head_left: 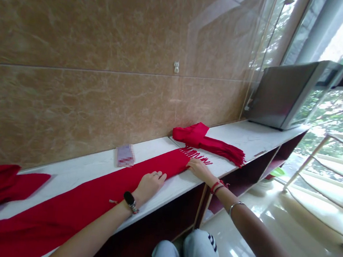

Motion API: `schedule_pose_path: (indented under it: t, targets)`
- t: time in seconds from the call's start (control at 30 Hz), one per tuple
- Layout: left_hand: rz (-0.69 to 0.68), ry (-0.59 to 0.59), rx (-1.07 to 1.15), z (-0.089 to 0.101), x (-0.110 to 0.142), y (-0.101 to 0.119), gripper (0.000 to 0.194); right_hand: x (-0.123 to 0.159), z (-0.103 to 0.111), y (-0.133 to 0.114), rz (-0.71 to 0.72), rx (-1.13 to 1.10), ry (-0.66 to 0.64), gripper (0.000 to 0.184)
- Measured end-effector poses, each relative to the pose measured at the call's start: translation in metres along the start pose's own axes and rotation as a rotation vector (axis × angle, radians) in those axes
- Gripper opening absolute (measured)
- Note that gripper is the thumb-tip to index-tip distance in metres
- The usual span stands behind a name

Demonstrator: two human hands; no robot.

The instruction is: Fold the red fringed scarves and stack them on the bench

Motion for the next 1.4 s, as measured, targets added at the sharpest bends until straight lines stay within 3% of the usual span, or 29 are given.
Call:
schedule_pose_path:
  t: [0.2, 0.7, 1.0, 1.17, 1.4]
  targets:
    - [-0.060, -0.018, 0.072, -0.001, -0.022, 0.028, 0.020, -0.002, 0.001, -0.007, 0.023, 0.050, -0.042, 0.020]
    - [0.060, -0.070, 0.177, -0.005, -0.021, 0.013, 0.020, 0.001, 0.010, -0.013, 0.051, 0.117, 0.013, 0.019]
    - [0.115, -0.017, 0.197, -0.007, -0.023, 0.010, 0.017, -0.004, 0.009, -0.042, 0.213, 0.184, -0.031, 0.017]
    - [0.146, -0.019, 0.244, -0.010, -0.023, 0.004, 0.019, -0.022, 0.005, -0.067, 0.164, 0.072, -0.033, 0.013]
    - [0.184, -0.021, 0.289, -0.006, -0.021, -0.001, 0.019, -0.033, -0.006, -0.066, 0.081, 0.017, -0.065, 0.009]
Point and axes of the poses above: each hand's wrist, its own x-axis away from the middle knuckle, its own z-axis out of the back of the hand, y = z × x, the point moved 9 cm from there along -x, towards the middle knuckle, and after that the axes turned 10 degrees about z, right-handed, at the moved point
